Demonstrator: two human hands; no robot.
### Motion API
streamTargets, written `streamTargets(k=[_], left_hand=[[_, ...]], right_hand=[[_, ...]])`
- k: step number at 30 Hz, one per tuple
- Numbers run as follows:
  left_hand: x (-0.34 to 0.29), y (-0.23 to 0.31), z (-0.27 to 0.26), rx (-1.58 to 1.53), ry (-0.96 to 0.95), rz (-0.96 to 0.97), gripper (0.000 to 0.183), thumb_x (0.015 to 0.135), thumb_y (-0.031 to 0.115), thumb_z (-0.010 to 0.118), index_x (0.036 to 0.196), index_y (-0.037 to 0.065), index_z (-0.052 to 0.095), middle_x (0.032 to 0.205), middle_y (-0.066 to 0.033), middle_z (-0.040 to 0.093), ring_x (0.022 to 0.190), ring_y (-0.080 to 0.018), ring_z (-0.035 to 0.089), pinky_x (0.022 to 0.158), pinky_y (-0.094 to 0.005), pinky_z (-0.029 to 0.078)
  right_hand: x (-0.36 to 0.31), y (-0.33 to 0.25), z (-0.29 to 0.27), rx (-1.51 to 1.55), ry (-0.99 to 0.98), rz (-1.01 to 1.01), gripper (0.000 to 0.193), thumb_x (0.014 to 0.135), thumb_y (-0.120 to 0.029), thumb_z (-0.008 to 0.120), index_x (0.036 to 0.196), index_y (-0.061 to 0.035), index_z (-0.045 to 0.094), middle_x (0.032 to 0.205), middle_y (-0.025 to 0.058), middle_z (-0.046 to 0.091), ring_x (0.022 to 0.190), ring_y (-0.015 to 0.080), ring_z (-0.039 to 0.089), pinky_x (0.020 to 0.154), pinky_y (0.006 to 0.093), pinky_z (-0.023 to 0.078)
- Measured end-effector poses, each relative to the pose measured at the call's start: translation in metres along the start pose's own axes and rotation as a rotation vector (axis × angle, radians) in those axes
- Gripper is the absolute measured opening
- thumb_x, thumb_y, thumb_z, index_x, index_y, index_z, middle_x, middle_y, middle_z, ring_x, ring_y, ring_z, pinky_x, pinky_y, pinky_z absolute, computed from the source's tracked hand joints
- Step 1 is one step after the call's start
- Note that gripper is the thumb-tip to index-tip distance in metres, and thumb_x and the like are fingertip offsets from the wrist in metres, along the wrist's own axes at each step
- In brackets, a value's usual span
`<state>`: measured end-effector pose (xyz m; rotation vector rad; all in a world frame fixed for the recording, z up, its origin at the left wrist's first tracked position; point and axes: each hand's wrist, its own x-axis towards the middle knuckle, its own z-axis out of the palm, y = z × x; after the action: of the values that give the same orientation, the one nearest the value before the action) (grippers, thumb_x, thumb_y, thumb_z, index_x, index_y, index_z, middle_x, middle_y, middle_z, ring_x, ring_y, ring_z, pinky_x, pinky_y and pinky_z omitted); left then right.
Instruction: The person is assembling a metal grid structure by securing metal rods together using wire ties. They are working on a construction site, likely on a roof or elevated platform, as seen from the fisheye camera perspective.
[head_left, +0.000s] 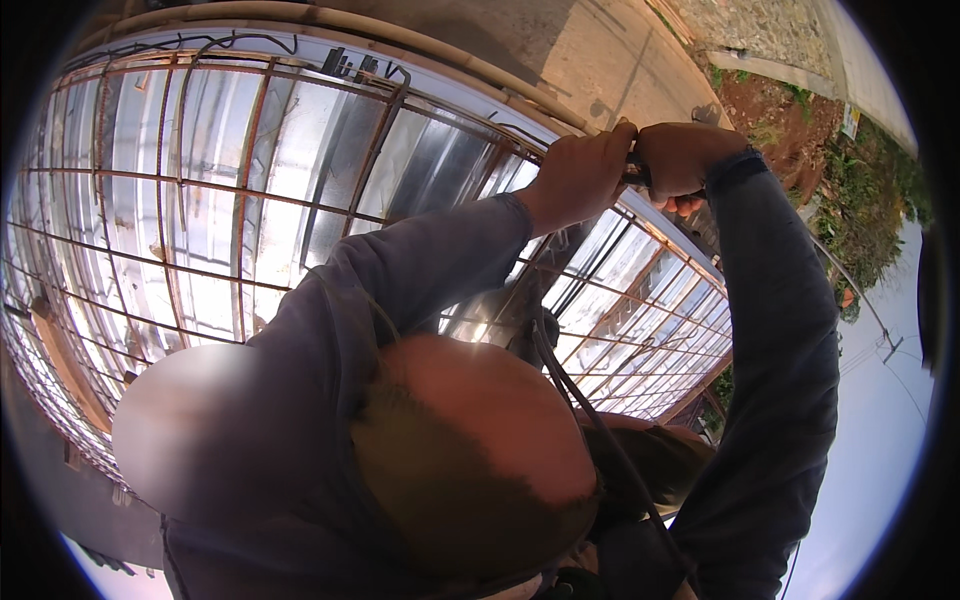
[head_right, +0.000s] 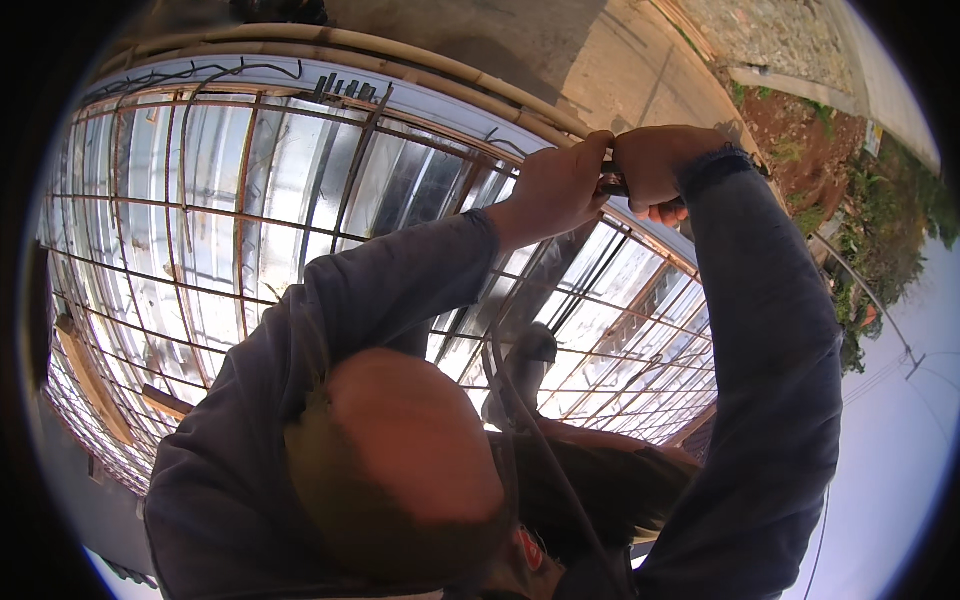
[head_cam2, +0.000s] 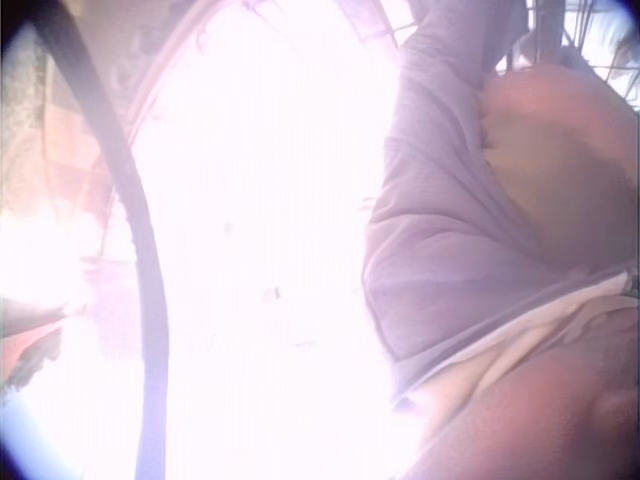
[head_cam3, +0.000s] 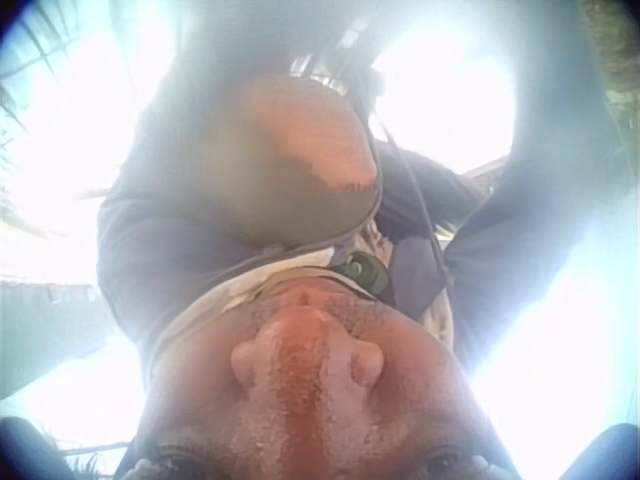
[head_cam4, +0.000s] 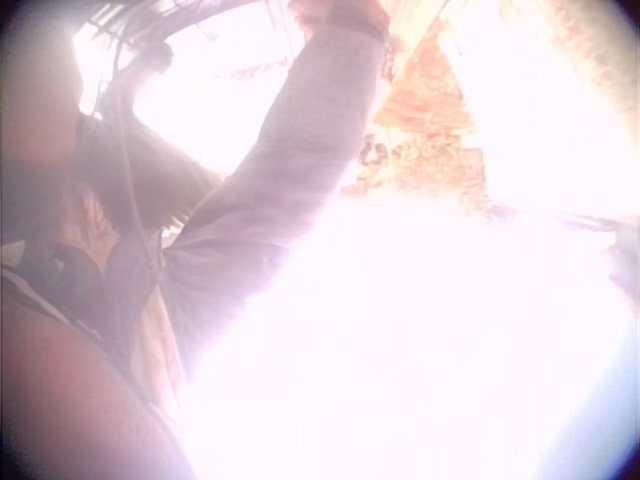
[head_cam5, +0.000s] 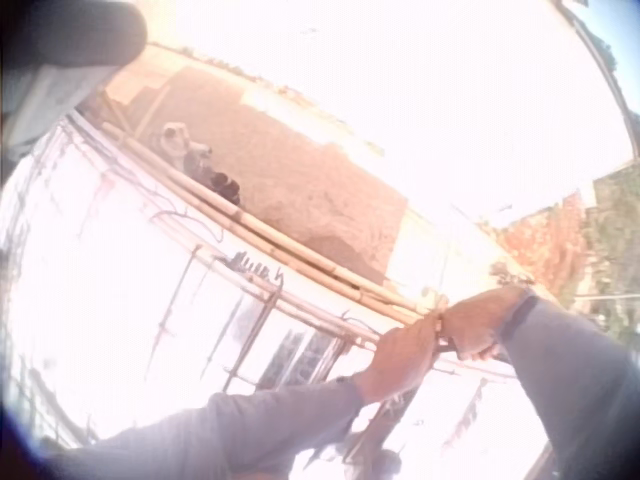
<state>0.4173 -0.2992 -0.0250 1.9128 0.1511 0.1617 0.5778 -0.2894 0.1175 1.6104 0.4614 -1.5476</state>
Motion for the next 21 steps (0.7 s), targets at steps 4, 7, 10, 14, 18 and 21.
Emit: streamTargets(k=[4,7,10,14,18,21], left_hand=[[0.025,-0.008,0.006,0.008,-0.264,-0.114,0.058,0.088,0.017,0.081,0.136,-0.001,0.054,0.101,-0.0262,0.074,0.092,-0.0383,0.079,0.080,-0.0457,0.062],[0.041,-0.031,-0.003,-0.066,-0.400,-0.058,0.058,0.092,0.023,0.081,0.138,-0.001,0.054,0.108,-0.0232,0.077,0.094,-0.0356,0.080,0.078,-0.0450,0.062],[0.062,-0.028,-0.023,-0.293,-0.754,-0.232,0.064,0.096,0.037,0.084,0.139,-0.002,0.057,0.119,-0.0223,0.078,0.103,-0.0334,0.080,0.085,-0.0453,0.062],[0.074,-0.072,-0.072,-0.033,-0.697,-0.098,0.081,0.100,0.052,0.081,0.155,-0.001,0.055,0.142,-0.0252,0.070,0.128,-0.0382,0.073,0.107,-0.0446,0.060],[0.065,-0.079,-0.089,0.060,-0.667,-0.105,0.077,0.100,0.047,0.082,0.157,0.002,0.055,0.148,-0.0255,0.066,0.137,-0.0402,0.068,0.115,-0.0490,0.055],[0.045,-0.051,-0.065,0.010,-0.450,-0.150,0.079,0.098,0.045,0.084,0.158,0.003,0.055,0.147,-0.0257,0.067,0.140,-0.0401,0.066,0.114,-0.0496,0.055]], right_hand=[[0.024,0.044,0.072,-0.483,1.061,-0.305,0.045,0.085,-0.016,0.086,0.125,-0.0121,0.068,0.100,0.0048,0.073,0.094,0.0237,0.074,0.088,0.0414,0.056],[0.043,0.062,0.082,-0.734,1.372,-0.383,0.046,0.087,-0.020,0.083,0.129,-0.0149,0.064,0.106,0.0033,0.073,0.097,0.0225,0.074,0.086,0.0369,0.053],[0.069,0.074,0.079,-0.684,1.355,-0.377,0.032,0.094,-0.023,0.076,0.125,-0.0184,0.070,0.108,0.0031,0.076,0.100,0.0229,0.076,0.088,0.0391,0.056],[0.073,0.073,0.040,-0.607,1.230,-0.510,0.007,0.104,-0.019,0.064,0.104,-0.0171,0.071,0.087,0.0011,0.069,0.091,0.0194,0.073,0.079,0.0399,0.055],[0.078,0.075,0.028,-0.651,1.204,-0.463,0.005,0.097,-0.022,0.069,0.097,-0.0202,0.073,0.088,-0.0016,0.072,0.093,0.0205,0.074,0.087,0.0409,0.055],[0.096,0.082,0.046,-0.577,1.185,-0.346,0.019,0.097,-0.022,0.076,0.115,-0.0211,0.080,0.098,0.0069,0.081,0.097,0.0271,0.081,0.086,0.0429,0.063]])
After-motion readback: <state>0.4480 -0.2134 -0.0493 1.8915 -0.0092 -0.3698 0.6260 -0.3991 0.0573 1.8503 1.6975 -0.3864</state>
